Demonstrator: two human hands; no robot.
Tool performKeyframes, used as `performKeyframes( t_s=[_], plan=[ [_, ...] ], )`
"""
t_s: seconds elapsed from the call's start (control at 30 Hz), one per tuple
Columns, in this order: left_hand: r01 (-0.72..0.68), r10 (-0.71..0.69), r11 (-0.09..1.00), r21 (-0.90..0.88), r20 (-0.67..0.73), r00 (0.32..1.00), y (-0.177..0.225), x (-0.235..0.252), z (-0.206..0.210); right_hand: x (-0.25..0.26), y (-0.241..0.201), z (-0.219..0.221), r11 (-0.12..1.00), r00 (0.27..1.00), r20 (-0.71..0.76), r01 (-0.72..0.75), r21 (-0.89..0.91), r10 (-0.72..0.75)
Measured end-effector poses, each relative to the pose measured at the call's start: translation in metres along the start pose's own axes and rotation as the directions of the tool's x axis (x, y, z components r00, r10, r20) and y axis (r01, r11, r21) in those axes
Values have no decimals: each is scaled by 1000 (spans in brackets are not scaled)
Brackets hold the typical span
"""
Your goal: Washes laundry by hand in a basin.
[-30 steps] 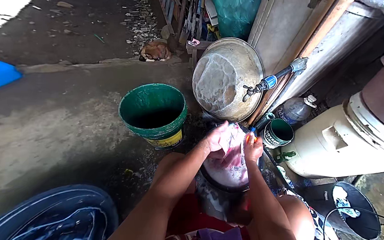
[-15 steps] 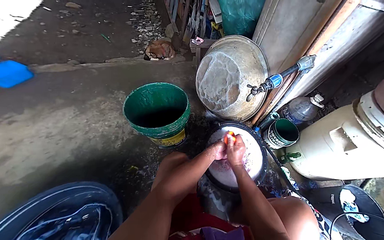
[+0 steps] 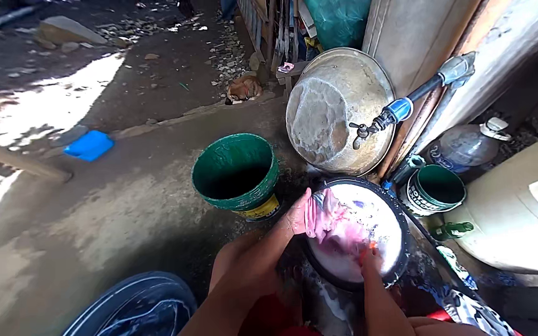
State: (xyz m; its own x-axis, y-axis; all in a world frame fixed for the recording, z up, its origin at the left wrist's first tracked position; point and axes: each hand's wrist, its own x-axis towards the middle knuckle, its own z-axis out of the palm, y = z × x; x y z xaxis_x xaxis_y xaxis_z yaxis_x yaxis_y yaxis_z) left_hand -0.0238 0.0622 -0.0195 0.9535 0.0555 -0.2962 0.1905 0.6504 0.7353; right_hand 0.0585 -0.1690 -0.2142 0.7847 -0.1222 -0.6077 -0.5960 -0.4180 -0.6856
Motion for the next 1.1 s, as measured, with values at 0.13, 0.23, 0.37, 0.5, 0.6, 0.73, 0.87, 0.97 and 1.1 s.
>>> performKeyframes(
  t_s=[0.13, 0.23, 0.37, 0.5, 0.6, 0.73, 0.87, 0.97, 1.1],
  plan=[
    [199, -104, 928, 316, -294, 950, -34, 15, -9, -2, -15, 13, 998, 998, -21, 56, 1, -56],
    [225, -84, 929, 294, -422, 903, -51, 31, -3, -53, -72, 15, 972, 963, -141, 236, 19, -231],
    [246, -204, 967, 70, -373, 905, -64, 34, 2, -142, -143, 29, 738, 782, -49, 605, 298, -621],
    [288, -228, 950, 119, -366, 902, -51, 19, 41, -123, -162, 1, 773, 777, -26, 621, -128, -629],
    [256, -224, 963, 90, -269, 937, -45, 18, 47, -108, -167, -13, 821, 831, -49, 535, -198, -553],
    [158, -176, 983, -97, -218, 960, -41, 15, 39, -158, -163, 17, 589, 591, -16, 802, -94, -807],
    [79, -80, 997, -25, -42, 996, -12, 7, 38, -104, -154, -14, 843, 847, -106, 492, -217, -521],
    [-23, 4, 992, -123, -154, 988, -13, 13, 11, -54, -103, -19, 961, 938, -222, 240, -138, -266],
    [146, 9, 934, 327, -428, 904, -51, 25, -16, -11, -12, 8, 997, 1000, 4, -12, 79, 11]
  ],
)
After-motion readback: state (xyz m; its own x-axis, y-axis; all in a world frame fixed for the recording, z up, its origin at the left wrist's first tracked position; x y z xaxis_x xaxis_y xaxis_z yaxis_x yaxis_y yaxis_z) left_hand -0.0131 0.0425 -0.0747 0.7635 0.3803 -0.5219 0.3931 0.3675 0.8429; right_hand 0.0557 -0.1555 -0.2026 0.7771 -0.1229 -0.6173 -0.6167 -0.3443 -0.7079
